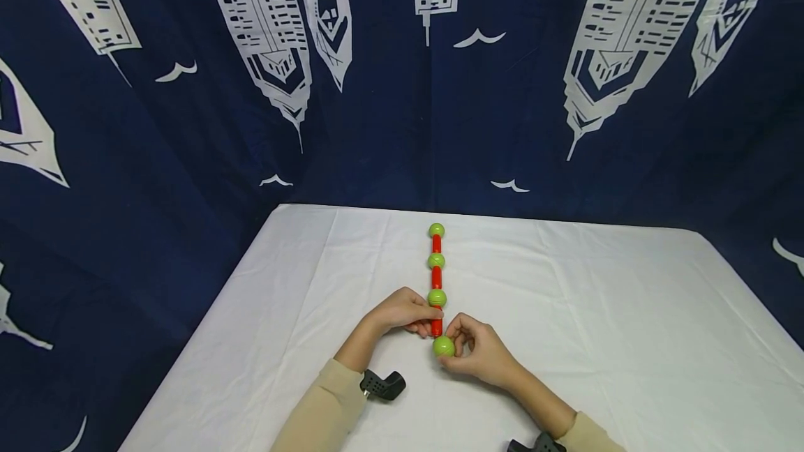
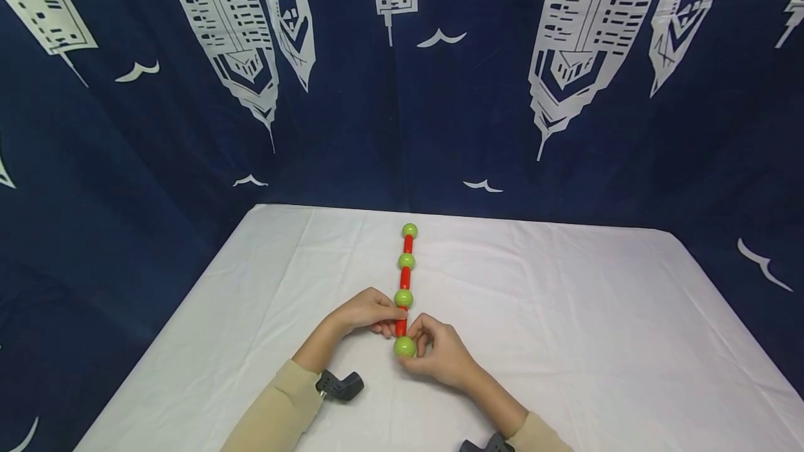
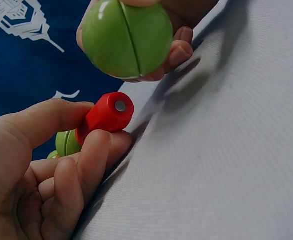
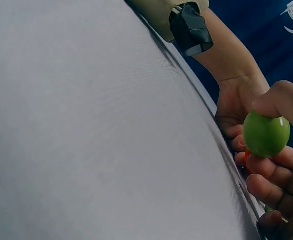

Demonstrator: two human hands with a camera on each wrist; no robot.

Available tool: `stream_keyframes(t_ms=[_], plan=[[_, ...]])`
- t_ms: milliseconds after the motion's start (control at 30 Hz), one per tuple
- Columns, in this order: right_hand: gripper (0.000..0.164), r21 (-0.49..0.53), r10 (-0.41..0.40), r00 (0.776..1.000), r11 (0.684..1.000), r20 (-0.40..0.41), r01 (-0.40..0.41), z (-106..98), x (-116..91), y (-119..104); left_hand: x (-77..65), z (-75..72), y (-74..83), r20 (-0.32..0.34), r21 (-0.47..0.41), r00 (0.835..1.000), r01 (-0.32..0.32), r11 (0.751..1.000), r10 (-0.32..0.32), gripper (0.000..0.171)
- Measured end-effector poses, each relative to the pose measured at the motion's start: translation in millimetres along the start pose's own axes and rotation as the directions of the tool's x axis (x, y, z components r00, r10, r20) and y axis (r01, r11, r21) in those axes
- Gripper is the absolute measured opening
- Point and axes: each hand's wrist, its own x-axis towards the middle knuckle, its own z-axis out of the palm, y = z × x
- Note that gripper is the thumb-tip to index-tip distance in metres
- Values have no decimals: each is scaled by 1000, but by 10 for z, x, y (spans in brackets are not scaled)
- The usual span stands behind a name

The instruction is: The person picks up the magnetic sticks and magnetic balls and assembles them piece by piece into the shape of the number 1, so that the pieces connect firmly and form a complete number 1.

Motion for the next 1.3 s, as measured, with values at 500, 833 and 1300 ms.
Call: stream_keyframes(t_ms=[500, 833, 1300], plan=[[35, -169, -65, 996, 984, -54, 55, 102, -9, 44, -6, -13, 16, 6, 13, 1000, 13, 1000, -13, 26], [36, -207, -63, 993, 977, -103, 40, 121, -12, 61, -20, 1, 15, -6, 6, 1000, 20, 1000, -20, 26], [36, -207, -50, 991, 978, -124, 24, 114, -46, 73, 0, 30, 6, -1, 28, 1000, 14, 1000, -14, 29]])
